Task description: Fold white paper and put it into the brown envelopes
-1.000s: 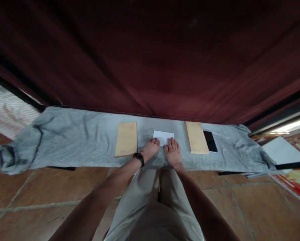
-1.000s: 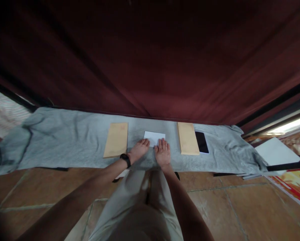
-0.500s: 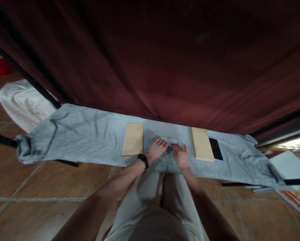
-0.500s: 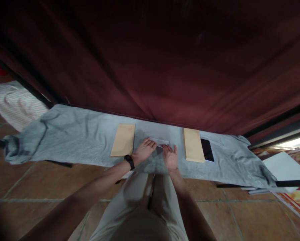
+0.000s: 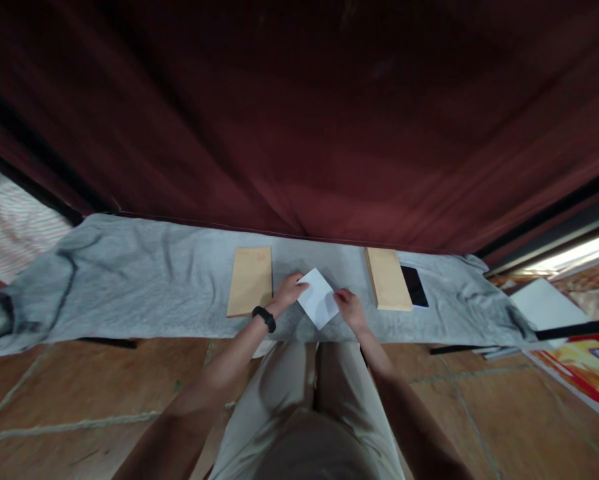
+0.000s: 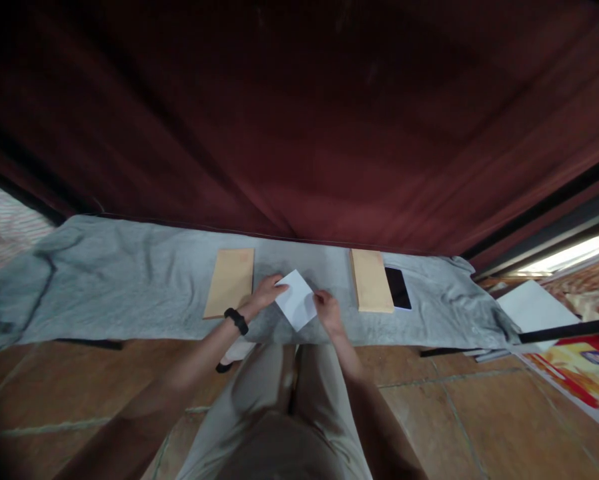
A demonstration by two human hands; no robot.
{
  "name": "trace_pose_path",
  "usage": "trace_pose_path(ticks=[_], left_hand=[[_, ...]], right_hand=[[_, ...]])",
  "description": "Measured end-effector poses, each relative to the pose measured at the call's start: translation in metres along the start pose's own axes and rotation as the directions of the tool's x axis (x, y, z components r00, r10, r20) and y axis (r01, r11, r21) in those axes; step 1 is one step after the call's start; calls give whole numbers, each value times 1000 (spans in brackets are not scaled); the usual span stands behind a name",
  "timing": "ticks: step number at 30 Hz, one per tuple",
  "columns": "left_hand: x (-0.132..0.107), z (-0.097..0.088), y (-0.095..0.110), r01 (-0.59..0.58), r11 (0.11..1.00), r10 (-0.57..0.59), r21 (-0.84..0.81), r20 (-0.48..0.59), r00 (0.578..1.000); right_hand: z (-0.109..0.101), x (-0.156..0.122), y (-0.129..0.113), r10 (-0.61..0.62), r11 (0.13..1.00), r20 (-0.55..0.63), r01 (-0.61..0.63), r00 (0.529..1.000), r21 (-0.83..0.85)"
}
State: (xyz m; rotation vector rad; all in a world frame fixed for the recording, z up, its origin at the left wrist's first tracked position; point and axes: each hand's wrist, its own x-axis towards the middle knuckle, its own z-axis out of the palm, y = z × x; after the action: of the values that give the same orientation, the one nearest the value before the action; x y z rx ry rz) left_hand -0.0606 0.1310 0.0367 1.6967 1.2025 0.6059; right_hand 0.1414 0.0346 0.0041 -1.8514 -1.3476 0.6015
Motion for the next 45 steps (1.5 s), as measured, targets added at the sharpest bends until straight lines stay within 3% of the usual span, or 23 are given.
trace_pose_path(ticks=[4, 9, 13, 17, 20, 27, 30, 32, 34, 36, 38, 40, 42, 45], left_hand=[[5, 4, -1, 28, 991, -23, 128, -43, 999], [14, 11, -1, 63, 978, -61, 199, -13, 998], [18, 15, -4, 78, 973, -74, 217, -25, 997], [25, 15, -6, 94, 976, -81, 198, -71, 994], [29, 14, -7, 98, 985, -87, 141, -81, 993], [23, 5, -5, 98, 988, -101, -122, -17, 995], [20, -1, 2, 98, 964, -101, -247, 1, 995], [20, -5, 8, 172, 883, -181, -438, 21, 983], [18, -6, 13, 254, 729, -288, -636, 53, 956], [15, -3, 15, 275, 636, -332, -721, 66, 941], [9, 4, 15, 241, 640, -298, -730, 53, 953], [4, 15, 12, 203, 670, -245, -715, 45, 968], [2, 25, 9, 156, 741, -202, -653, 5, 979], [6, 35, 4, 102, 860, -163, -501, -78, 984]], right_hand=[[14, -13, -3, -158, 973, -94, 139, 983, -183], [45, -25, -11, -383, 867, -17, 352, 924, -353], [56, -33, -10, -365, 786, 49, 336, 930, -519], [58, -37, -10, -312, 754, 25, 263, 950, -602], [58, -39, -13, -292, 747, 12, 236, 956, -621], [42, -51, -23, -326, 759, 61, 299, 944, -578], [28, -51, -32, -277, 815, 66, 271, 959, -512], [17, -46, -37, -209, 899, 30, 204, 977, -389], [7, -39, -41, -106, 982, -62, 94, 992, -163], [1, -32, -43, 32, 990, -125, -14, 992, 142], [-1, -29, -41, 169, 910, -81, -124, 982, 395], [1, -29, -38, 258, 836, 19, -233, 966, 497], [4, -33, -32, 295, 823, 74, -293, 953, 486], [4, -39, -23, 310, 867, 60, -308, 949, 392]])
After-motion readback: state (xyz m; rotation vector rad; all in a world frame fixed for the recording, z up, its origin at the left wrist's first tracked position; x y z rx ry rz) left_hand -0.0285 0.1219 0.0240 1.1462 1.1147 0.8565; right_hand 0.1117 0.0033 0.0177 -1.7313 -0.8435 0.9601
